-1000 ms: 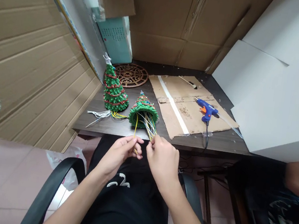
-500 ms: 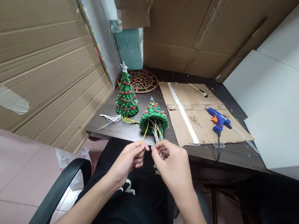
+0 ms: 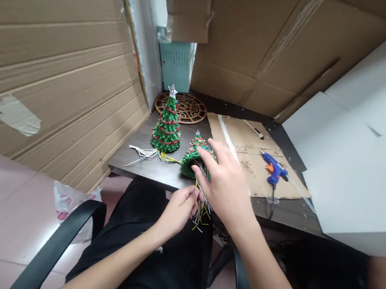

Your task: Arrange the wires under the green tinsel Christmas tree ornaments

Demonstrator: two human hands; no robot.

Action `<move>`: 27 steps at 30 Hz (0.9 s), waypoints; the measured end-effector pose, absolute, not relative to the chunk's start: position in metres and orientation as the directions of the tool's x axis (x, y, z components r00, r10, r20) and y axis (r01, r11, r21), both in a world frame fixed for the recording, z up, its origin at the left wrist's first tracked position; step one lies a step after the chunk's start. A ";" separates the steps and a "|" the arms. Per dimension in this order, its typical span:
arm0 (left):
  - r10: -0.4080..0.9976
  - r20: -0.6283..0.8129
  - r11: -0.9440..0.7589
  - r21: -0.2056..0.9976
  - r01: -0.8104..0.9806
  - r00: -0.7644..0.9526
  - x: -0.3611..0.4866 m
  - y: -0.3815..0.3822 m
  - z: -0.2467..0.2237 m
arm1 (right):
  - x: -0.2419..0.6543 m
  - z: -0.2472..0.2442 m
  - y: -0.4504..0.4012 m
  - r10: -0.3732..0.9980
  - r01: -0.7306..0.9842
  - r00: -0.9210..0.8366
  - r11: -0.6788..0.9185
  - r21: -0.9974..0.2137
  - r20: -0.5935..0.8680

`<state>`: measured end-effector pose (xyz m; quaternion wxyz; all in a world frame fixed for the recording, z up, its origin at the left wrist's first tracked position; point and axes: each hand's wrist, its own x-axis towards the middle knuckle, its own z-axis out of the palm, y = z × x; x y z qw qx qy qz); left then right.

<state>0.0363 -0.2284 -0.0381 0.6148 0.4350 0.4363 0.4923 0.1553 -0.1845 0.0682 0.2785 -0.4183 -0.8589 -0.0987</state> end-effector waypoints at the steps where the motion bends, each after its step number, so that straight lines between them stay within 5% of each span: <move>1: 0.986 -0.098 0.126 0.969 -0.214 0.135 0.037 -0.228 -0.038 | 0.154 0.066 -0.180 0.674 0.767 -0.514 0.638 -0.067 0.530; 11: 0.942 -0.174 0.268 0.904 -0.334 0.286 0.027 -0.228 -0.036 | 0.168 0.052 -0.179 0.721 0.784 -0.416 0.593 -0.183 0.555; 16: 0.913 -0.227 0.357 0.846 -0.396 0.338 0.012 -0.230 -0.031 | 0.166 0.049 -0.208 0.721 0.723 -0.233 0.577 -0.379 0.653; 21: 0.890 -0.260 0.417 0.798 -0.435 0.376 0.006 -0.229 -0.029 | 0.164 0.031 -0.234 0.919 0.637 -0.087 0.349 -0.688 0.385; 27: 0.886 -0.281 0.431 0.792 -0.432 0.368 0.006 -0.232 -0.027 | 0.170 0.007 -0.242 0.968 0.691 -0.094 0.231 -0.685 0.232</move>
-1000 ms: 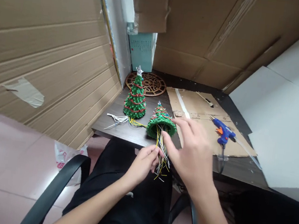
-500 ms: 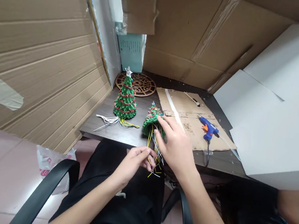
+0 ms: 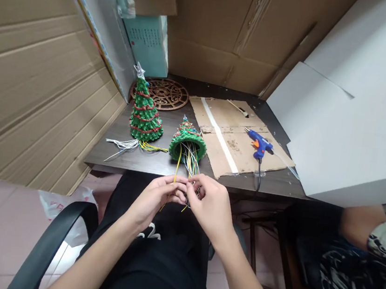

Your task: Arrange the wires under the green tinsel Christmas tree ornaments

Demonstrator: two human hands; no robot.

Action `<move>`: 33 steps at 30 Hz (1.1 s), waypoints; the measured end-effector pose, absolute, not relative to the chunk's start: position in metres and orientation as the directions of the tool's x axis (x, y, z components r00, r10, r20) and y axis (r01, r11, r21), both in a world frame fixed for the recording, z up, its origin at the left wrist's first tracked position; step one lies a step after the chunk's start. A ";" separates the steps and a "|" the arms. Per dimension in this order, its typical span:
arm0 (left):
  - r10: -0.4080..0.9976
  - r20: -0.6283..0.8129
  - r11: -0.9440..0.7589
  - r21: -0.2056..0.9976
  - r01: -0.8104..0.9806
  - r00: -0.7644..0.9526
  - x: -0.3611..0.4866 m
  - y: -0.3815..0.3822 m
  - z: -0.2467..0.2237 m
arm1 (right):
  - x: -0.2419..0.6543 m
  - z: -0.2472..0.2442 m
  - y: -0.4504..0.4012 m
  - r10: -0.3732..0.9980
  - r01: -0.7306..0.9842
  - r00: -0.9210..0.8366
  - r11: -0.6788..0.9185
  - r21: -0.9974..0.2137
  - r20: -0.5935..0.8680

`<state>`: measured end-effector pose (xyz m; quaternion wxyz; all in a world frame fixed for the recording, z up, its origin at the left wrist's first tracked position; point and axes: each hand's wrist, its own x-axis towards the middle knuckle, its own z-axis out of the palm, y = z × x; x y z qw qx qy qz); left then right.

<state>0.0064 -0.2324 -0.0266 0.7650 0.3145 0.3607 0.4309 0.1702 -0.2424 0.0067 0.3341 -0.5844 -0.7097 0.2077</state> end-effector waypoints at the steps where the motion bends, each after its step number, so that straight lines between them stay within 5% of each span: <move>1: 0.886 -0.284 0.432 0.794 -0.427 0.367 0.006 -0.233 -0.026 | 0.172 0.005 -0.243 0.966 0.701 -0.095 0.235 -0.673 0.239; 14: 0.885 -0.295 0.420 0.841 -0.340 0.361 -0.001 -0.243 -0.025 | 0.162 0.006 -0.253 0.948 0.646 -0.147 0.308 -0.699 0.283; 24: 0.886 -0.286 0.357 0.923 -0.142 0.365 -0.025 -0.250 -0.029 | 0.161 -0.002 -0.243 0.986 0.570 -0.124 0.165 -0.805 0.114; 33: 0.936 -0.260 0.315 0.920 -0.235 0.236 -0.015 -0.253 -0.030 | 0.165 -0.007 -0.244 0.992 0.401 -0.104 -0.020 -0.916 -0.067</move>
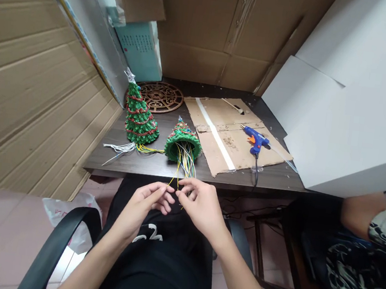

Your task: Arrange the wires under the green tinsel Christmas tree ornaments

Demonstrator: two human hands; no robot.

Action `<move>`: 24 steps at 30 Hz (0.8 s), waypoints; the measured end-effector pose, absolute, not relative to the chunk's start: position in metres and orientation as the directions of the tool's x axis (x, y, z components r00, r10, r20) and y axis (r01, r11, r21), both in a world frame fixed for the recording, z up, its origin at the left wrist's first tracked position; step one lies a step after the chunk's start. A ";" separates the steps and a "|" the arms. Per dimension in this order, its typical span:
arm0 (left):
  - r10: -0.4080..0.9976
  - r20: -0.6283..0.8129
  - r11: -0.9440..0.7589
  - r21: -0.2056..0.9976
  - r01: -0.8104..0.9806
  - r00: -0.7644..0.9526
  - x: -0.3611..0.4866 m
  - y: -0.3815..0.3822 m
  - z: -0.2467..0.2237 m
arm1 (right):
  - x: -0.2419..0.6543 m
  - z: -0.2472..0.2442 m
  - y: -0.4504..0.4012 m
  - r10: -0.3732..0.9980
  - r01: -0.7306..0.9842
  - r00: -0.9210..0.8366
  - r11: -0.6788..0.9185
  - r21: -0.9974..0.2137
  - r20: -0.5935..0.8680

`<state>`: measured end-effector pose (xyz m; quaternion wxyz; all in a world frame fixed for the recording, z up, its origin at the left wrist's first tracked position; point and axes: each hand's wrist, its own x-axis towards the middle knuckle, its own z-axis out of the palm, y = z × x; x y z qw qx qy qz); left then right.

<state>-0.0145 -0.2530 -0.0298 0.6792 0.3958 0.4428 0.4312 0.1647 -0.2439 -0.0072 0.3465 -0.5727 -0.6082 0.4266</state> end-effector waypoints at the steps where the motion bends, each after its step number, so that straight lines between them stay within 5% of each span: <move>1: 0.940 -0.259 0.310 0.921 -0.238 0.222 -0.011 -0.254 -0.032 | 0.165 -0.007 -0.244 0.992 0.393 -0.102 -0.026 -0.919 -0.072; 24: 0.844 -0.220 0.179 0.975 0.130 0.489 -0.014 -0.267 -0.024 | 0.177 -0.010 -0.233 0.944 0.252 -0.237 -0.167 -0.953 -0.228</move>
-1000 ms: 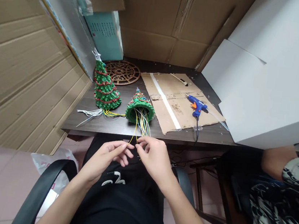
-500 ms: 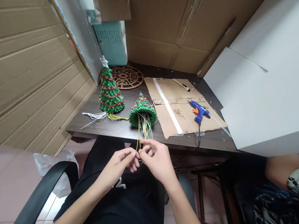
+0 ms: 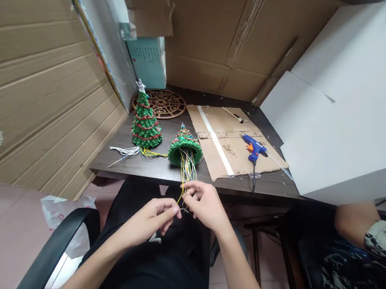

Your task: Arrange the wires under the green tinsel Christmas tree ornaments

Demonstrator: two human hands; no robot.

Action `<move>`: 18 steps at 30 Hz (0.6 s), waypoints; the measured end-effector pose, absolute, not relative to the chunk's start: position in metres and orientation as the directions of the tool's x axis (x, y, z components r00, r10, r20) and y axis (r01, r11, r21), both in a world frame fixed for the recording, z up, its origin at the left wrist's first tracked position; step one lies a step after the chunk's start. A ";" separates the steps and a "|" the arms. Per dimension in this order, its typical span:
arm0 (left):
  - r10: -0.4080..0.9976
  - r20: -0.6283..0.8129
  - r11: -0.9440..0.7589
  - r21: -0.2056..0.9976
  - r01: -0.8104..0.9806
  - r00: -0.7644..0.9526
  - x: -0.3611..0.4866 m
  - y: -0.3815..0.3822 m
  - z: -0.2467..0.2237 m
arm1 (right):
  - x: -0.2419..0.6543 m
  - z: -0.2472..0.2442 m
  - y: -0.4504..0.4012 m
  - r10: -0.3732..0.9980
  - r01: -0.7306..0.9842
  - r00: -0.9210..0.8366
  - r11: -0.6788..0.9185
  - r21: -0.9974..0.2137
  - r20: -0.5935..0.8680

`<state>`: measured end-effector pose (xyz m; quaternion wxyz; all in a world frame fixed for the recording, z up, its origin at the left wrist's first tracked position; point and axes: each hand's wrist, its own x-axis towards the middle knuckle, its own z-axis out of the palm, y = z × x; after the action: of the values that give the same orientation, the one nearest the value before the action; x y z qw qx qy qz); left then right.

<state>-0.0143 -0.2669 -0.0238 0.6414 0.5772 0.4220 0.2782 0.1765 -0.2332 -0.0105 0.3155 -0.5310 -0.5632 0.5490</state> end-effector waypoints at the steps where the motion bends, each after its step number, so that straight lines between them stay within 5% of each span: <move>1: 0.848 -0.216 0.180 0.976 0.120 0.484 -0.014 -0.267 -0.023 | 0.176 -0.010 -0.233 0.945 0.255 -0.236 -0.164 -0.953 -0.226; 18: 0.870 -0.180 0.062 0.963 0.262 0.459 -0.017 -0.273 -0.033 | 0.170 -0.011 -0.235 0.971 0.391 -0.168 -0.095 -0.915 -0.173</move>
<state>-0.0169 -0.2726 -0.0325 0.5747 0.6319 0.4478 0.2645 0.1701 -0.2350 -0.0111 0.3054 -0.5681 -0.5992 0.4742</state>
